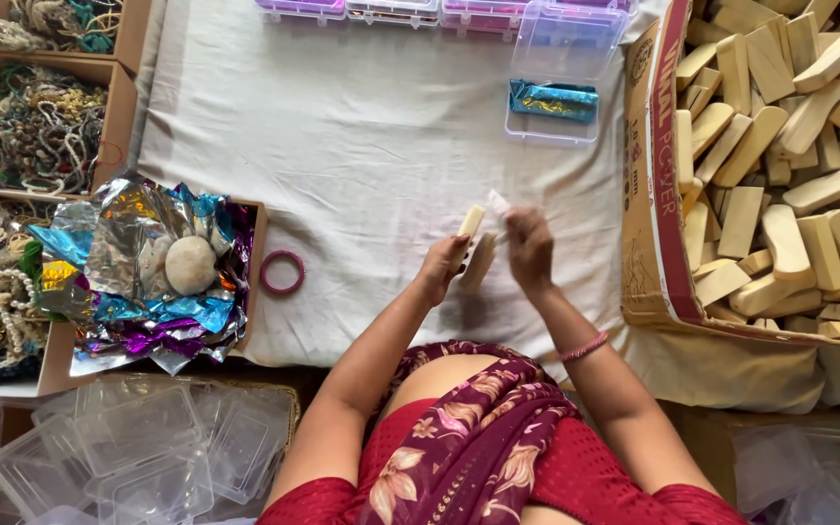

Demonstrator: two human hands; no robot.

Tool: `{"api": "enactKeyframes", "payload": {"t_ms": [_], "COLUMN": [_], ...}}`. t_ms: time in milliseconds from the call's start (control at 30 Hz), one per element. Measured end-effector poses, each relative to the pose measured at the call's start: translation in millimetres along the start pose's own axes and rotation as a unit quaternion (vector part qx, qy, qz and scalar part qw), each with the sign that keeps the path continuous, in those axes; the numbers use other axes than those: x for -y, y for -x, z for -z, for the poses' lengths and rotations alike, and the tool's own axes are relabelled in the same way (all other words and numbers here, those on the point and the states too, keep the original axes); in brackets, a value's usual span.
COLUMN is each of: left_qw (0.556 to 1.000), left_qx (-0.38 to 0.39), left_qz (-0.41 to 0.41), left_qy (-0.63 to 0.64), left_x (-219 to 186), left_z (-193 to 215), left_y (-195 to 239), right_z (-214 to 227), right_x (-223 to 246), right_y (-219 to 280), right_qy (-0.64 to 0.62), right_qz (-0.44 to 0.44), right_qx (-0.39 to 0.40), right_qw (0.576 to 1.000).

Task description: The person wraps a small wooden block in shiny foil and places it into a clear plastic container. They then pick up another wooden block and wipe it with a white cloth. Finally, they wrap a second wooden block in foil.

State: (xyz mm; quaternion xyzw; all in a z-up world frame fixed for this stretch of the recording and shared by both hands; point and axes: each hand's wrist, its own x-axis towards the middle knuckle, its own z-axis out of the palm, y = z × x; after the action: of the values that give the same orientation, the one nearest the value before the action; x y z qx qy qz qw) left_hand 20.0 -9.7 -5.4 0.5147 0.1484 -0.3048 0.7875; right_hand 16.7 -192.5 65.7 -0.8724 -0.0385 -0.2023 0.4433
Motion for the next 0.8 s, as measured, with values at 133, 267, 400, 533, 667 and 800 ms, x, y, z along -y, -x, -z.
{"api": "enactKeyframes", "payload": {"t_ms": [133, 267, 400, 533, 667, 800], "left_qw": [0.999, 0.997, 0.993, 0.989, 0.986, 0.994], "left_qx": [0.001, 0.040, 0.104, 0.026, 0.030, 0.073], "left_qz": [-0.022, 0.057, 0.051, 0.069, 0.069, 0.041], "left_qy": [0.038, 0.043, 0.034, 0.128, 0.149, 0.070], "left_x": [-30.8, -24.8, -10.2, -43.2, -43.4, -22.8], "left_z": [-24.2, -42.0, -30.5, -36.9, -34.9, -14.7], "left_y": [20.8, 30.2, 30.4, 50.9, 53.5, 40.4], "right_z": [-18.3, -11.3, -25.4, -14.5, 0.8, -6.4], "right_x": [34.7, 36.3, -28.7, 33.4, 86.6, 24.4], "right_y": [11.2, -8.0, -4.5, 10.7, 10.2, -2.0], "right_qy": [-0.030, 0.225, -0.200, -0.101, 0.114, 0.144], "right_qz": [0.055, 0.239, -0.253, -0.134, 0.305, 0.215], "right_qx": [0.098, -0.032, 0.057, 0.012, 0.062, 0.034], "right_qw": [0.993, 0.944, 0.945, 0.986, 0.943, 0.965]}}
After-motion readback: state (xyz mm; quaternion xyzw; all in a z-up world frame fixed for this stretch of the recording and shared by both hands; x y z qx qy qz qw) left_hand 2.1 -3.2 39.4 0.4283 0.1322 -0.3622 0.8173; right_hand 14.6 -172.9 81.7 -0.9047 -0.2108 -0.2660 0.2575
